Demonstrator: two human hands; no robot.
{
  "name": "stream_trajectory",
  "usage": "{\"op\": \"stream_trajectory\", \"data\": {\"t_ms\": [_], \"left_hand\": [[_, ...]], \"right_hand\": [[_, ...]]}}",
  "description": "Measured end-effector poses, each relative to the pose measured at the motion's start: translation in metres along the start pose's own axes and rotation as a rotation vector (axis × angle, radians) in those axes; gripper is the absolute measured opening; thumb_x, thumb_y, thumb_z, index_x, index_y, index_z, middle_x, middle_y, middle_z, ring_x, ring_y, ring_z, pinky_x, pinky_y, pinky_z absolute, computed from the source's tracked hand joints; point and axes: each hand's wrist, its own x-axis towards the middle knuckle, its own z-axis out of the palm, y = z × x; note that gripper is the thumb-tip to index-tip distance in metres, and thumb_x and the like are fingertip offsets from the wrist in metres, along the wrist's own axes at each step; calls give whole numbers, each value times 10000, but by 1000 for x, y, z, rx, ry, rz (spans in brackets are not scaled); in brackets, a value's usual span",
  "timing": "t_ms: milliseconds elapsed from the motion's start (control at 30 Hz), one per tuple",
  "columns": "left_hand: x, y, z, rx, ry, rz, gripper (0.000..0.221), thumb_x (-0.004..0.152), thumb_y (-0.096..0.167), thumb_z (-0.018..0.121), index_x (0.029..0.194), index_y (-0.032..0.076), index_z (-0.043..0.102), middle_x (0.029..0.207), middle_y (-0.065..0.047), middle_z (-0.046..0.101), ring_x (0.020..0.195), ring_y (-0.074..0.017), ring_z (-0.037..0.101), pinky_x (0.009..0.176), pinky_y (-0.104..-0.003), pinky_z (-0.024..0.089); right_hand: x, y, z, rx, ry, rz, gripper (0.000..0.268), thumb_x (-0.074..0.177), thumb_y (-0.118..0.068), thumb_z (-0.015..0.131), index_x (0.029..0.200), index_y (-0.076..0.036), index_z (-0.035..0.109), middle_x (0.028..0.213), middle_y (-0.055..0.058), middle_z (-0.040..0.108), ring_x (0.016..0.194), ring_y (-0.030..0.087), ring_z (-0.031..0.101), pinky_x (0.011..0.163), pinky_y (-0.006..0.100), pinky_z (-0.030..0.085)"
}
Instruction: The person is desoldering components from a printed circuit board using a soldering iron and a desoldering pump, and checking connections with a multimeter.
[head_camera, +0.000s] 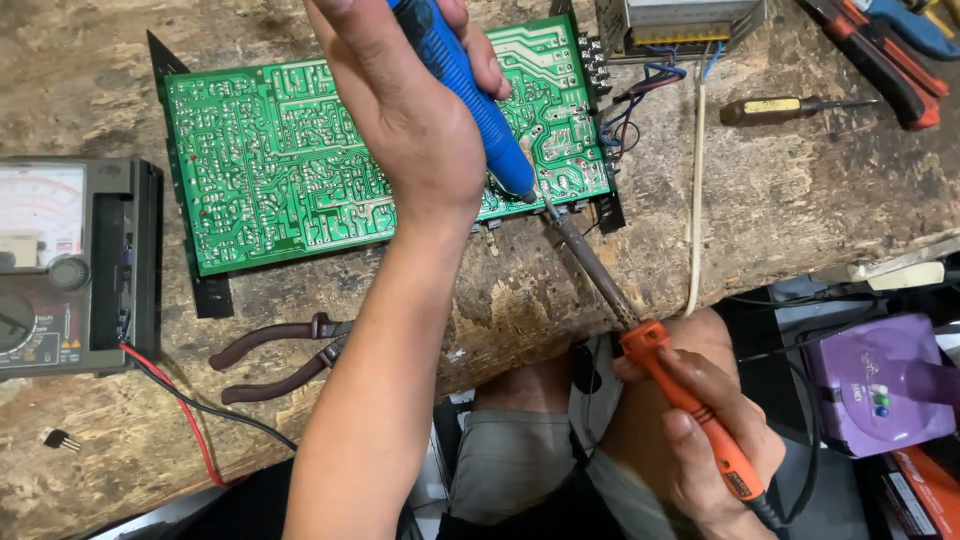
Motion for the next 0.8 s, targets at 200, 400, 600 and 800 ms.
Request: {"op": "stream_trajectory", "data": {"t_ms": [200,400,600,800], "left_hand": [[-1,-1,2,-55,51,-18,325,840,446,310,839,124,355,685,-73,424,434,-164,421,398,-265,390],[0,1,6,-64,90,-64,348,809,468,316,810,121,344,663,-69,422,423,-156,412,377,-264,387],[1,-1,5,-8,45,-51,390,796,472,319,737,92,384,641,-50,427,417,-144,433,374,-249,380],[8,-18,1,32,-12,-107,273,821,376,291,786,112,347,493,-94,409,410,-169,434,400,-272,416]], "right_hand": [[-1,2,-4,-155,-75,-115,315,720,-83,512,998,59,467,971,240,542,834,304,614,782,301,514],[6,7,-19,-318,-286,-201,307,723,-126,525,983,36,499,952,228,539,848,276,603,748,252,481],[5,5,-14,-271,-241,-183,316,711,-109,516,977,61,493,939,253,543,861,293,600,792,270,471],[7,1,-10,-281,-218,-188,286,744,-127,497,963,58,497,899,224,549,793,287,612,729,281,513]]}}
